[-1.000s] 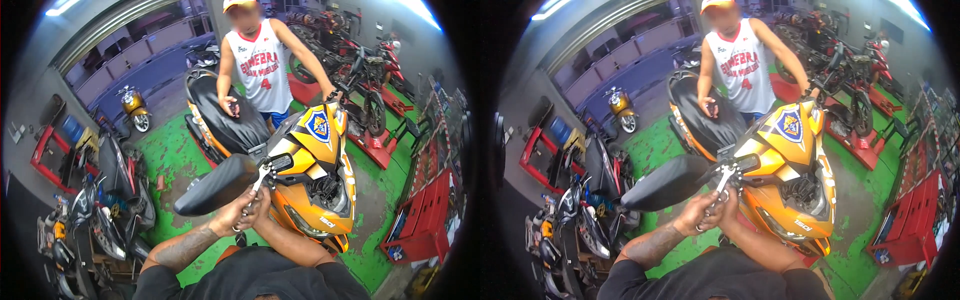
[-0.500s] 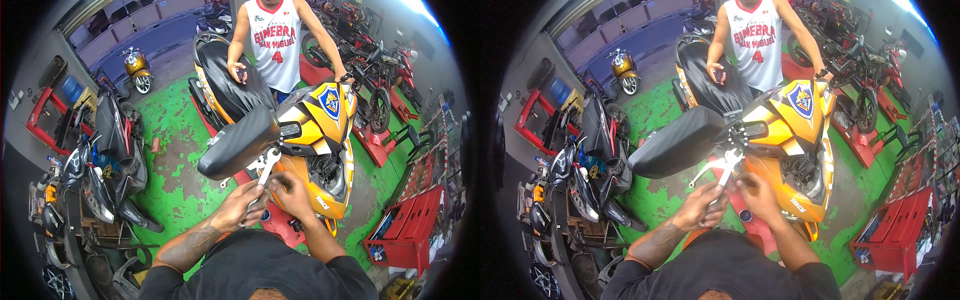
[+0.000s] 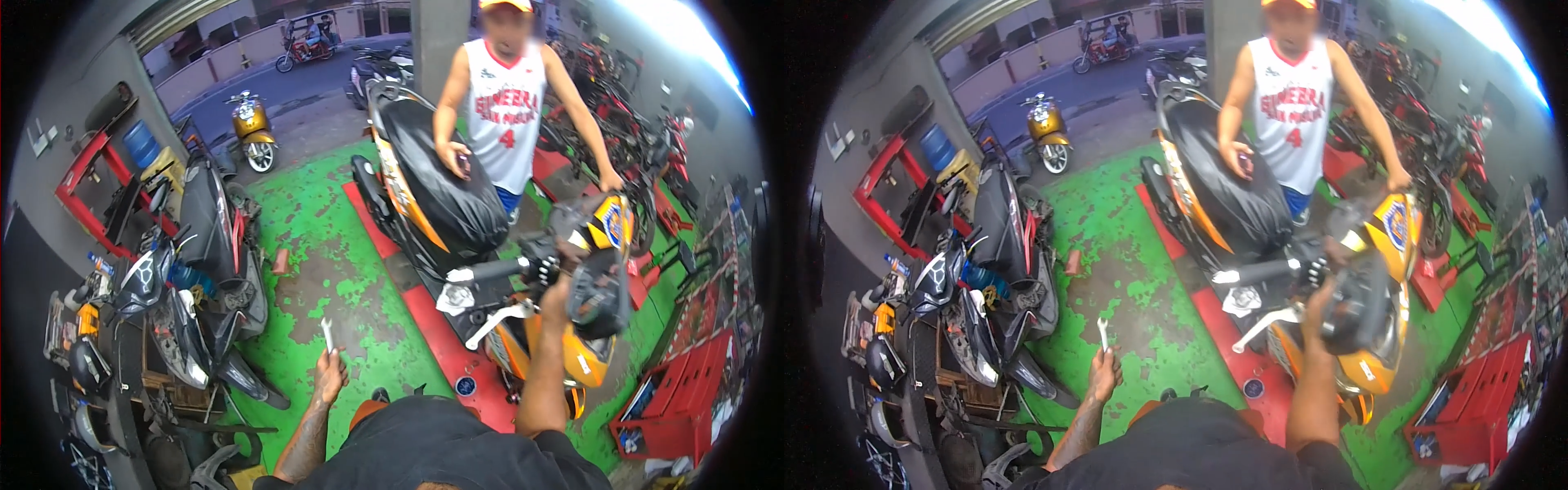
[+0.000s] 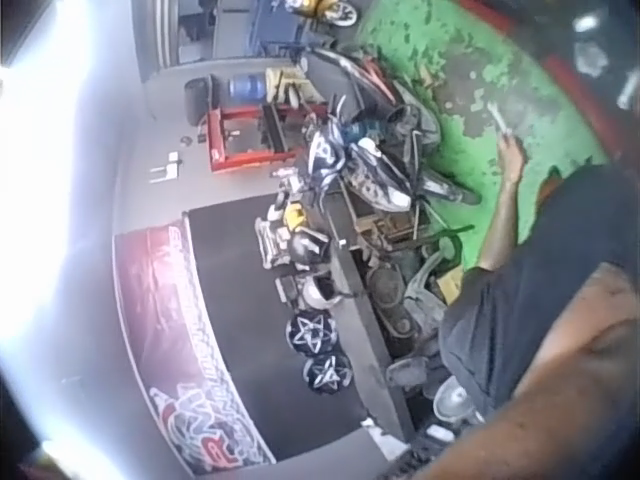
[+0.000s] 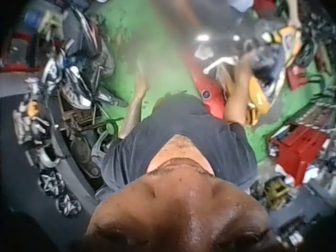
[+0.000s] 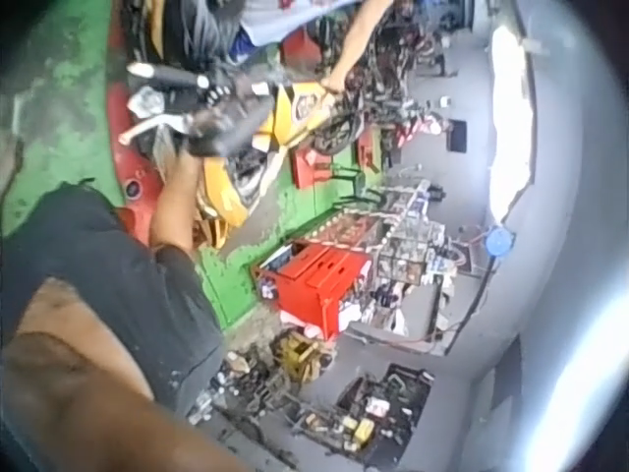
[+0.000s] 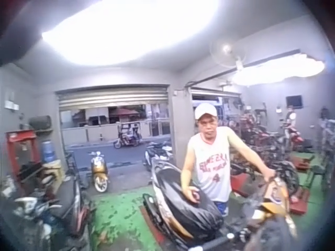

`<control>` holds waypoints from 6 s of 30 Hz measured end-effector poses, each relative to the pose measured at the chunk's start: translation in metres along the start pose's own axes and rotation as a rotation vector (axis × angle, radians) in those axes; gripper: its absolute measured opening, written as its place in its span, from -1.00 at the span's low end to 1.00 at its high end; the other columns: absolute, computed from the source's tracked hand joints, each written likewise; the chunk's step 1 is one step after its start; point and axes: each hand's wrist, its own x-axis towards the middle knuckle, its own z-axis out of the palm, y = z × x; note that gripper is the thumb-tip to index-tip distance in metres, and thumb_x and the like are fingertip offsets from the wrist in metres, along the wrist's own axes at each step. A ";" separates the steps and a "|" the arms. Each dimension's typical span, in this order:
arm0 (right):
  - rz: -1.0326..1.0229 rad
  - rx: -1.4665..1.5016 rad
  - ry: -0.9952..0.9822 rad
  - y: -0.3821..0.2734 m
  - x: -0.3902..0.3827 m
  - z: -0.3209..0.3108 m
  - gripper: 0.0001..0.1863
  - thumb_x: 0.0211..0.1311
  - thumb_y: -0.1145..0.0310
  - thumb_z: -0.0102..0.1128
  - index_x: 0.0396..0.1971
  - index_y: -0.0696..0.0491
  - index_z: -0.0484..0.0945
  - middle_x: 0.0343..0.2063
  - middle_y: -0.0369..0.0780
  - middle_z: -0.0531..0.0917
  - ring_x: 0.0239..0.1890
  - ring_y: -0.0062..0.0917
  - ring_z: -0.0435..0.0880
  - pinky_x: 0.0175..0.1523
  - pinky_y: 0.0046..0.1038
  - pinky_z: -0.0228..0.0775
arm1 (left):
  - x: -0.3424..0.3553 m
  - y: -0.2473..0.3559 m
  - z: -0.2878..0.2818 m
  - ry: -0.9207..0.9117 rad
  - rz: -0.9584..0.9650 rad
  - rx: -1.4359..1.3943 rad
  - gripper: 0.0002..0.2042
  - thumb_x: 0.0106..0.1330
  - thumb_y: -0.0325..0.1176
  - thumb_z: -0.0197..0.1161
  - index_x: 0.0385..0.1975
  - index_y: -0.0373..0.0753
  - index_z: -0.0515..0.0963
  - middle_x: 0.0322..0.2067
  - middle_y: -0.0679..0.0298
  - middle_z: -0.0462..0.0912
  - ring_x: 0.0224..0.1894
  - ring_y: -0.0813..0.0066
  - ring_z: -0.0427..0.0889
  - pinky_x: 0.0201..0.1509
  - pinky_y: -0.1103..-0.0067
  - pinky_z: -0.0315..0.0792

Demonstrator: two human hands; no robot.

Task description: Disassembling and adjusting motorcycle body panels and handlebar components using manual tools.

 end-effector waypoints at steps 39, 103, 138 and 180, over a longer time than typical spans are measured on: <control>0.325 0.411 0.255 -0.017 0.043 0.006 -0.45 0.52 -0.21 -0.33 -0.55 -0.09 0.18 -0.72 -0.42 0.11 -0.71 -0.63 0.07 -0.55 -0.52 -0.05 | 0.146 -0.201 -0.163 -0.215 -0.072 0.696 -0.72 0.52 -0.21 0.01 -0.08 -0.28 0.55 -0.57 0.25 0.48 -0.55 0.42 0.48 -0.47 0.41 0.40; 0.712 0.467 -0.563 -0.030 0.093 -0.027 -0.61 0.52 -0.03 -0.12 -0.26 0.03 0.42 -0.73 -0.51 0.14 -0.77 -0.78 0.04 -0.60 -0.63 -0.06 | 0.083 0.151 0.248 -0.571 1.098 0.459 -0.82 0.42 -0.35 0.09 -0.10 -0.29 0.41 -0.29 -0.02 0.61 -0.32 -0.10 0.65 -0.31 0.20 0.52; 0.502 0.417 -0.003 -0.016 0.068 -0.020 -0.60 0.53 -0.02 -0.18 -0.39 -0.01 0.36 -0.66 -0.37 0.34 -0.72 -0.65 0.22 -0.58 -0.53 0.13 | 0.085 0.149 0.249 -0.551 1.106 0.399 -0.82 0.42 -0.36 0.09 -0.11 -0.32 0.40 -0.31 -0.01 0.60 -0.33 -0.08 0.65 -0.32 0.23 0.52; 0.016 0.238 0.378 -0.021 0.019 0.015 -0.54 0.56 0.02 -0.17 0.09 0.14 0.35 -0.29 -0.16 0.60 -0.25 -0.32 0.68 -0.11 -0.28 0.60 | 0.028 0.197 0.346 -0.981 0.514 0.082 -0.83 0.26 -0.47 0.29 -0.20 -0.36 0.53 -0.41 0.19 0.74 -0.43 0.45 0.76 -0.35 0.50 0.59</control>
